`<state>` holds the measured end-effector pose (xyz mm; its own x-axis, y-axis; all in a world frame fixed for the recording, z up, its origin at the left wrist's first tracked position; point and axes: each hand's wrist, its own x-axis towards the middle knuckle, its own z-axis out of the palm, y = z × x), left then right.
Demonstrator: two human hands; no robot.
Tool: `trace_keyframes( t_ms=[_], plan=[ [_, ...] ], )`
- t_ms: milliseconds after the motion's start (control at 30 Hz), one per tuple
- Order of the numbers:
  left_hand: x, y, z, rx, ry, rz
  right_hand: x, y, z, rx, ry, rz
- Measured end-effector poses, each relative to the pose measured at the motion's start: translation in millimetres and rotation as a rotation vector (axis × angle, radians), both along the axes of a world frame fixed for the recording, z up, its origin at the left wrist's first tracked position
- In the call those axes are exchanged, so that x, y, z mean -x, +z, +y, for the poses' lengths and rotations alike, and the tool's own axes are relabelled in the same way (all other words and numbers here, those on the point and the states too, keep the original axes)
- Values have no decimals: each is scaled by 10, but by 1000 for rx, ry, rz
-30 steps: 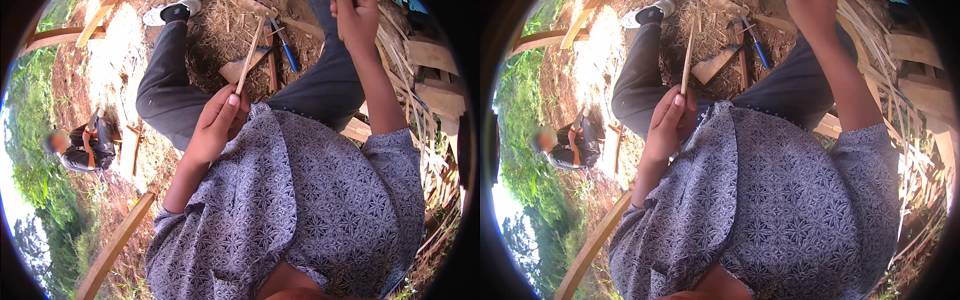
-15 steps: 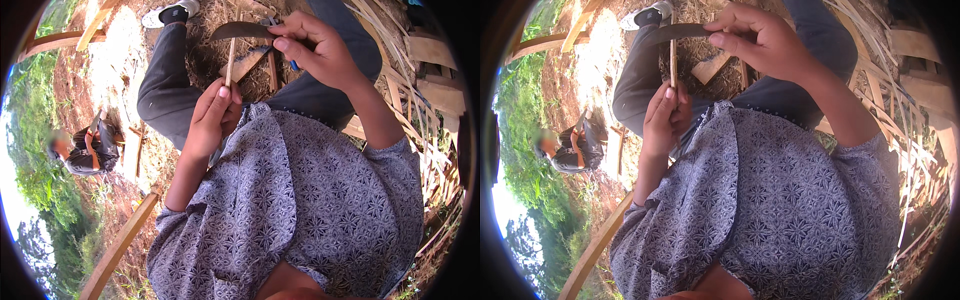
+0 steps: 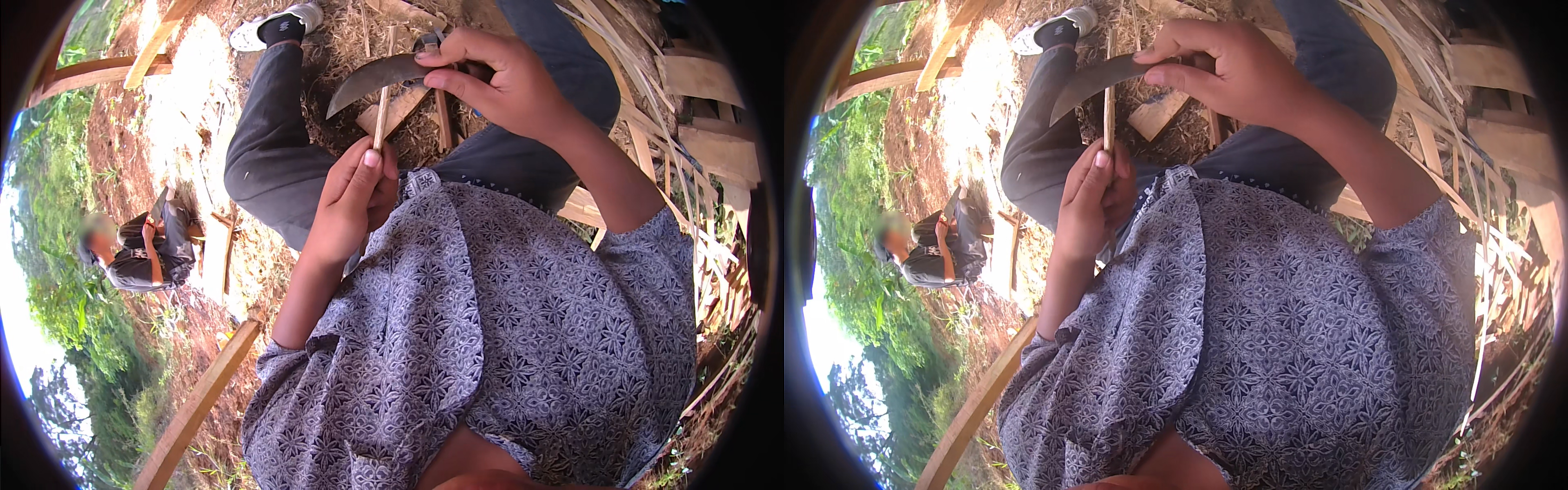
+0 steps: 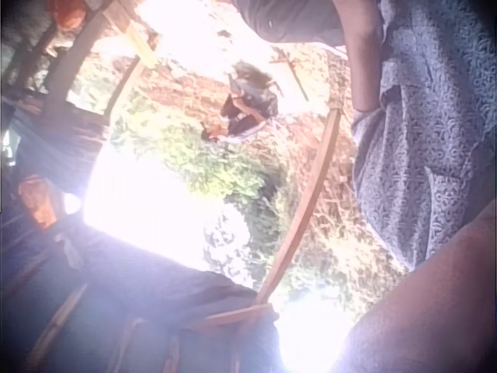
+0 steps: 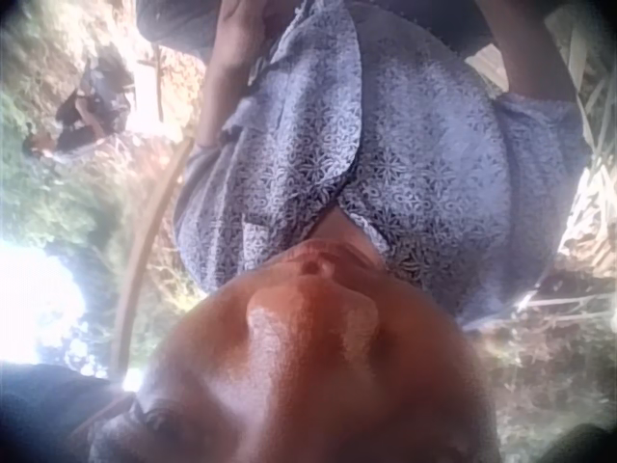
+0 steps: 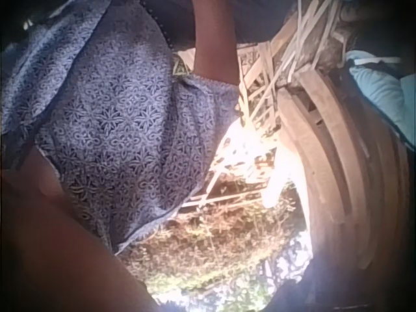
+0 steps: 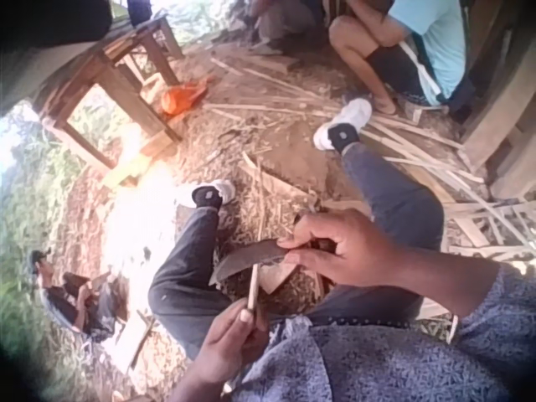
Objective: The person sits on the ground and uses a curved knife to shave thin strips from a long, thin piece of wood. They repeatedly hold the wood and draw the knife along its length to remove shavings, occasionally inspecting the result.
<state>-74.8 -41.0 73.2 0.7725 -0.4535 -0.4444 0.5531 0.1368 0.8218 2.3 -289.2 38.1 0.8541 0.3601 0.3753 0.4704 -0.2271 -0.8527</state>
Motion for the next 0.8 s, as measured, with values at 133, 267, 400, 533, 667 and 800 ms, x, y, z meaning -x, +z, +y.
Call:
trace_keyframes(
  t_ms=[133,267,400,533,667,800],
  plan=[
    [88,3,77,31,-6,-13,-250,-174,-246,-148,-462,-136],
    [127,-45,157,-12,52,-4,-463,174,-555,-531,-788,-209],
    [85,-59,112,-41,85,-55,-335,81,-426,-446,-591,36],
    [23,-30,59,-84,78,-83,90,-199,-83,-366,-155,201],
    [20,-79,17,-148,43,-181,265,-102,160,-189,51,204],
    [55,-50,20,-165,59,-142,101,-193,73,-62,-97,38]
  ],
)
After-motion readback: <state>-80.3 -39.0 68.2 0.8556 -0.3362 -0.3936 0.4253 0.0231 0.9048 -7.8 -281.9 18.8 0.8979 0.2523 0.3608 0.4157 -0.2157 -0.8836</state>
